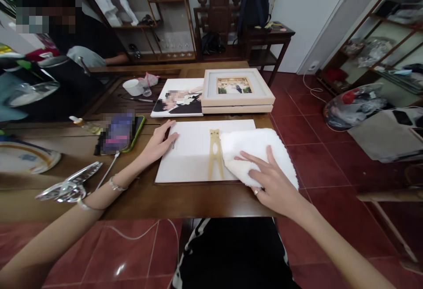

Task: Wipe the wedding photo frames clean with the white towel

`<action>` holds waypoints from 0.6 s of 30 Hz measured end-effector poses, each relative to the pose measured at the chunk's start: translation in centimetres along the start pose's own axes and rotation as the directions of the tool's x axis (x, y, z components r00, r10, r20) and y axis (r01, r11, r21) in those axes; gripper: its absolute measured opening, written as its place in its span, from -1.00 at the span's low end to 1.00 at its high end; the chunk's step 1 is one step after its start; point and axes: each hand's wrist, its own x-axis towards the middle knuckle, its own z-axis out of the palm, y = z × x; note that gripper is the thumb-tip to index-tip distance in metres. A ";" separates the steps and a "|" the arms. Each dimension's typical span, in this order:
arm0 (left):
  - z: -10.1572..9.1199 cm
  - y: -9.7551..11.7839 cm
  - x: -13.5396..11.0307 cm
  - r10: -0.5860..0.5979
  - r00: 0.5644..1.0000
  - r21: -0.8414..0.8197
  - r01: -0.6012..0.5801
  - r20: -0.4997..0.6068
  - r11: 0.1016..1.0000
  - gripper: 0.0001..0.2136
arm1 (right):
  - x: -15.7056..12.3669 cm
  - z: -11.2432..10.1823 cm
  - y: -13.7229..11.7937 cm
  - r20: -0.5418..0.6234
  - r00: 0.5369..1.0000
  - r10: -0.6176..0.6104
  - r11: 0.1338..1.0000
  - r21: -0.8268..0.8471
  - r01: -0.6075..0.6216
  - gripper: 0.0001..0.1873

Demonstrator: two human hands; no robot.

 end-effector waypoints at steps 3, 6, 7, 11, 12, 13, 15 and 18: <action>0.2 -0.4 1.0 -0.061 0.998 -0.081 0.059 -0.033 0.995 -0.53 | 0.0 0.1 0.5 0.000 1.000 0.009 0.996 -0.087 -0.009 -0.74; -0.1 -0.2 1.7 -0.116 0.992 -0.186 0.105 -0.049 0.977 -0.55 | 0.2 0.3 1.1 -0.002 1.000 -0.019 0.997 -0.075 0.019 -0.69; -0.2 -0.1 1.8 -0.140 0.989 -0.225 0.125 -0.050 0.966 -0.55 | 0.2 0.3 1.2 -0.005 1.000 -0.028 0.998 -0.058 0.027 -0.70; -1.8 1.0 1.2 -0.206 0.978 -0.360 0.189 -0.009 0.913 -0.59 | -0.2 0.2 1.4 -0.027 0.999 -0.039 0.999 -0.004 0.039 -0.73; -2.4 1.4 0.8 -0.215 0.976 -0.386 0.202 0.010 0.900 -0.61 | -0.4 0.2 1.4 -0.033 0.999 -0.042 0.999 -0.008 0.042 -0.73; -3.1 1.8 0.4 -0.237 0.970 -0.422 0.233 0.044 0.876 -0.63 | -0.5 0.2 1.4 -0.039 0.998 -0.044 0.999 -0.020 0.043 -0.72; -4.6 3.0 -0.8 -0.355 0.921 -0.592 0.378 0.161 0.712 -0.67 | -0.7 0.3 1.2 -0.065 0.997 -0.044 0.998 -0.058 0.040 -0.70; -6.6 5.5 -3.1 -0.436 0.881 -0.730 0.420 0.185 0.539 -0.67 | -0.4 1.0 0.3 -0.161 0.984 -0.072 0.991 -0.119 0.053 -0.71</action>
